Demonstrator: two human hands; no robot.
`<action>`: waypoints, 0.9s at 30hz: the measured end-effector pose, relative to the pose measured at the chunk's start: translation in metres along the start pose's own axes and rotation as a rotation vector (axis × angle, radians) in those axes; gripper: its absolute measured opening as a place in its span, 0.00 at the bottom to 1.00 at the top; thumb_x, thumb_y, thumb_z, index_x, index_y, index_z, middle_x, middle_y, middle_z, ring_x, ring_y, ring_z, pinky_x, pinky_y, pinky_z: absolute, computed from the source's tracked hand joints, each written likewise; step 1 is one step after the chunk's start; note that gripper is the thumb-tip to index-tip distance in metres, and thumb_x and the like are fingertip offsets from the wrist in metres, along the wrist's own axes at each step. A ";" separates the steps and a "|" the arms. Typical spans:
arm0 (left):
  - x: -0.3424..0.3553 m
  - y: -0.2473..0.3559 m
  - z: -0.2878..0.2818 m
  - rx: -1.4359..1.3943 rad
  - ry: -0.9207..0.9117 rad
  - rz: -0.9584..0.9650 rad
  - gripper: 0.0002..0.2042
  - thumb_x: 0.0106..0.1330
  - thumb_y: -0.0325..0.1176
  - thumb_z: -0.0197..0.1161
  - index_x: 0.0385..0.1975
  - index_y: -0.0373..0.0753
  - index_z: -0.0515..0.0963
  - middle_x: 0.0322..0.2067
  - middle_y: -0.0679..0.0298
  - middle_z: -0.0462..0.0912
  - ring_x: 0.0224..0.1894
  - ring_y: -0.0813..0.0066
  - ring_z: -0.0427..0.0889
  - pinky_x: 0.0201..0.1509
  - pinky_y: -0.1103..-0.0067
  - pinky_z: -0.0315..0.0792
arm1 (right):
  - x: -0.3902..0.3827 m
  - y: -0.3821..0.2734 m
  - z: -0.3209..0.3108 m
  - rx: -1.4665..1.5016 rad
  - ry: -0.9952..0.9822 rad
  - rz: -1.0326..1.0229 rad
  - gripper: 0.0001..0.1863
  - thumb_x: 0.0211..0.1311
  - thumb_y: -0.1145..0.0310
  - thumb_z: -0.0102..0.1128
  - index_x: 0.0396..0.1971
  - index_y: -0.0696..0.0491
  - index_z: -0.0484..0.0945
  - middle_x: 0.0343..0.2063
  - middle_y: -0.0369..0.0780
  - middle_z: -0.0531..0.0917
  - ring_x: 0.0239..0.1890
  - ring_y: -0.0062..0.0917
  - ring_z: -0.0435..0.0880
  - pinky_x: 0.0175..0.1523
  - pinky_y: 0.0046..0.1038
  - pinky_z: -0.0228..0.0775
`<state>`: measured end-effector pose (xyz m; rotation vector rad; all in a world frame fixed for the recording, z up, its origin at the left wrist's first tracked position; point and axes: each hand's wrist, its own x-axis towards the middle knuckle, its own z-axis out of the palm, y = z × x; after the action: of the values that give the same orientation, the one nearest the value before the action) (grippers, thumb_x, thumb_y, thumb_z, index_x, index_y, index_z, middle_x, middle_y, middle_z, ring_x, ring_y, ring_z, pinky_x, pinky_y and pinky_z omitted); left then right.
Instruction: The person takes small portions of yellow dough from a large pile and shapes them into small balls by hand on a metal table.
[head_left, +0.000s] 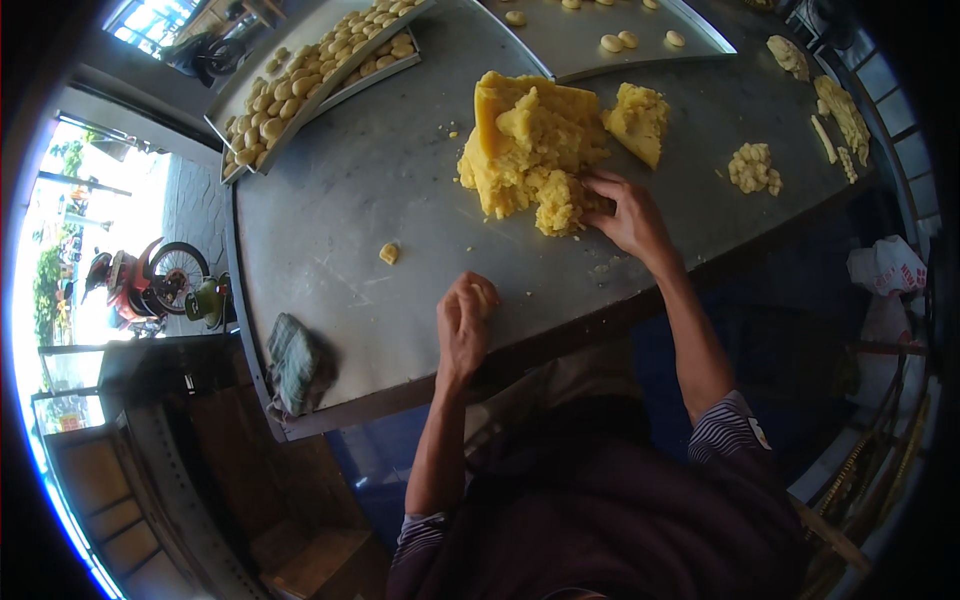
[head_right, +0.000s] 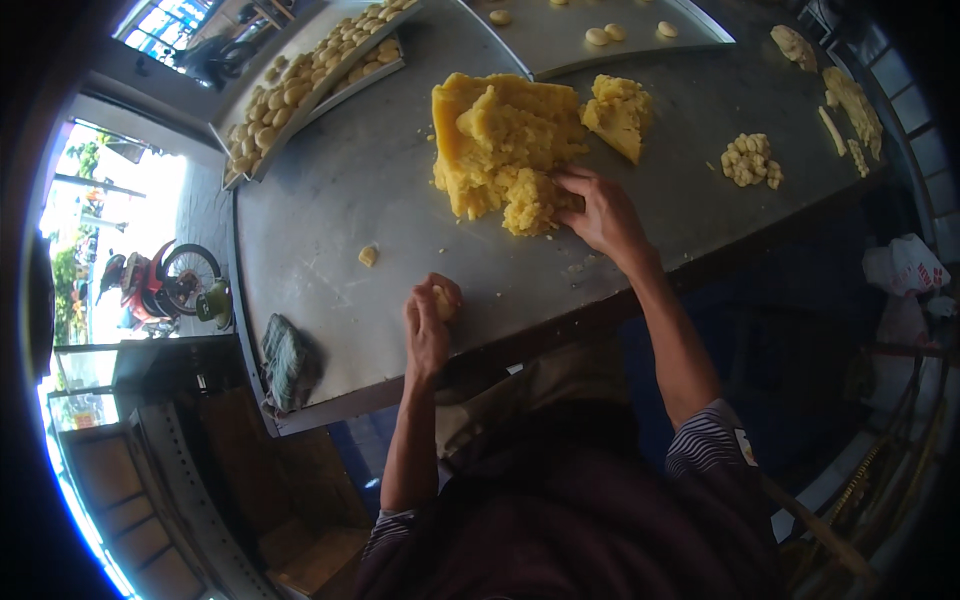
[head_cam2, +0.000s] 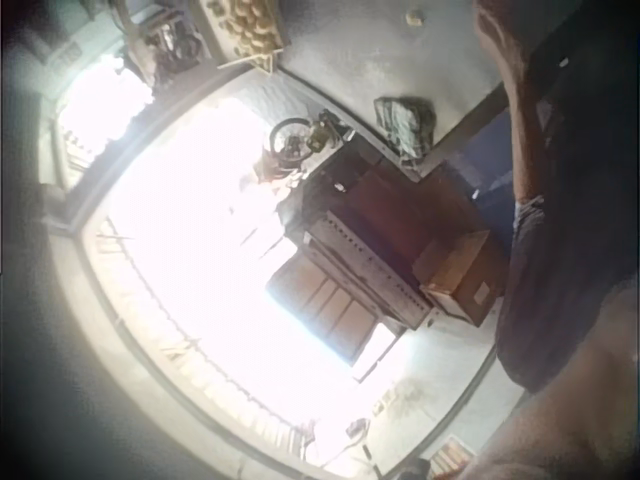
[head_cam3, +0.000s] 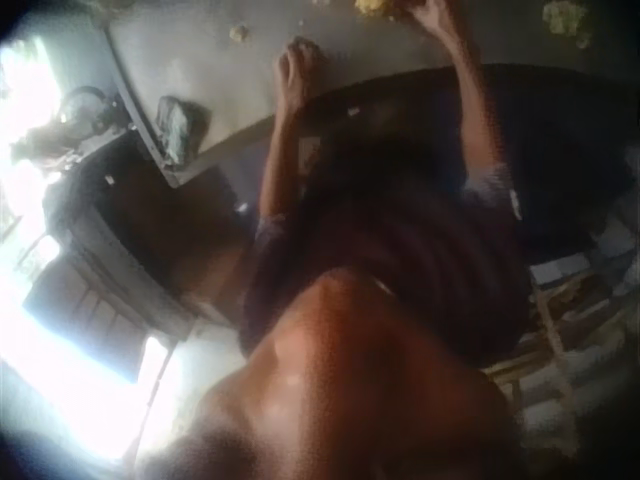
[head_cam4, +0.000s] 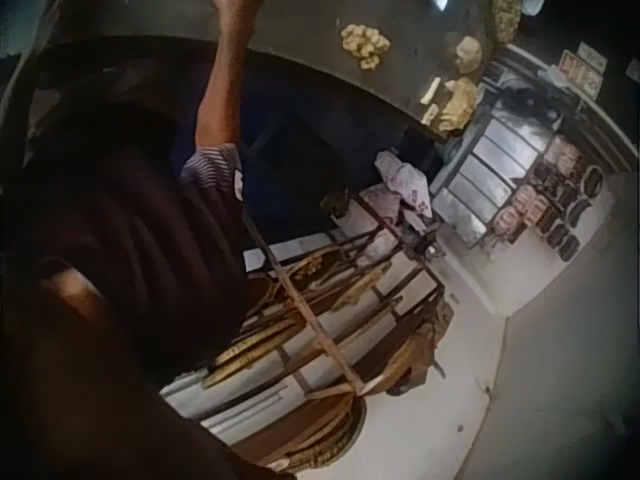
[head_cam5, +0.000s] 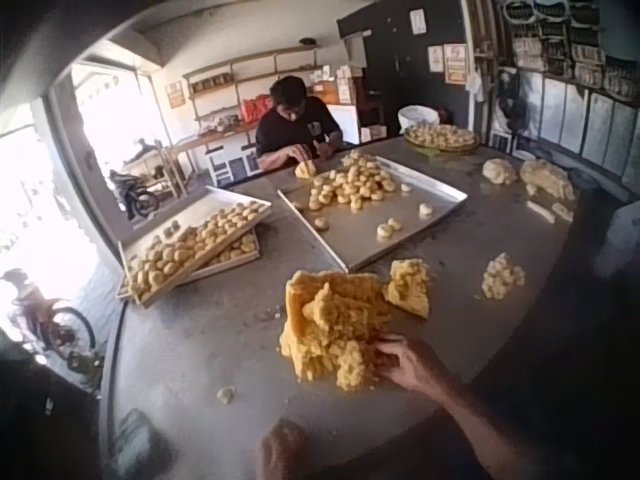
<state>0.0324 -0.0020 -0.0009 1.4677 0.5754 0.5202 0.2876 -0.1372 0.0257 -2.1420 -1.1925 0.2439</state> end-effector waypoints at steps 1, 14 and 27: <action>0.001 0.016 0.005 -0.020 0.035 0.006 0.15 0.79 0.40 0.48 0.38 0.34 0.76 0.34 0.64 0.77 0.35 0.77 0.73 0.42 0.77 0.68 | -0.002 0.002 0.001 0.000 -0.011 0.019 0.27 0.54 0.75 0.69 0.57 0.55 0.77 0.57 0.46 0.79 0.58 0.40 0.79 0.55 0.33 0.76; -0.003 0.023 -0.018 0.968 0.019 0.330 0.06 0.69 0.26 0.58 0.43 0.36 0.76 0.43 0.56 0.78 0.43 0.54 0.74 0.56 0.64 0.67 | -0.059 -0.019 0.021 0.077 0.274 0.034 0.16 0.58 0.82 0.61 0.47 0.58 0.82 0.49 0.44 0.84 0.53 0.40 0.81 0.54 0.34 0.76; 0.048 0.042 -0.034 1.051 0.258 0.176 0.12 0.76 0.38 0.47 0.37 0.37 0.74 0.40 0.57 0.80 0.40 0.57 0.77 0.53 0.65 0.63 | -0.059 -0.015 0.032 -0.035 0.385 -0.072 0.18 0.58 0.81 0.62 0.50 0.58 0.80 0.50 0.43 0.83 0.51 0.39 0.81 0.56 0.36 0.74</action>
<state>0.0485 0.0565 0.0383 2.4803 1.0121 0.5762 0.2291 -0.1650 0.0023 -2.0510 -1.0487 -0.2151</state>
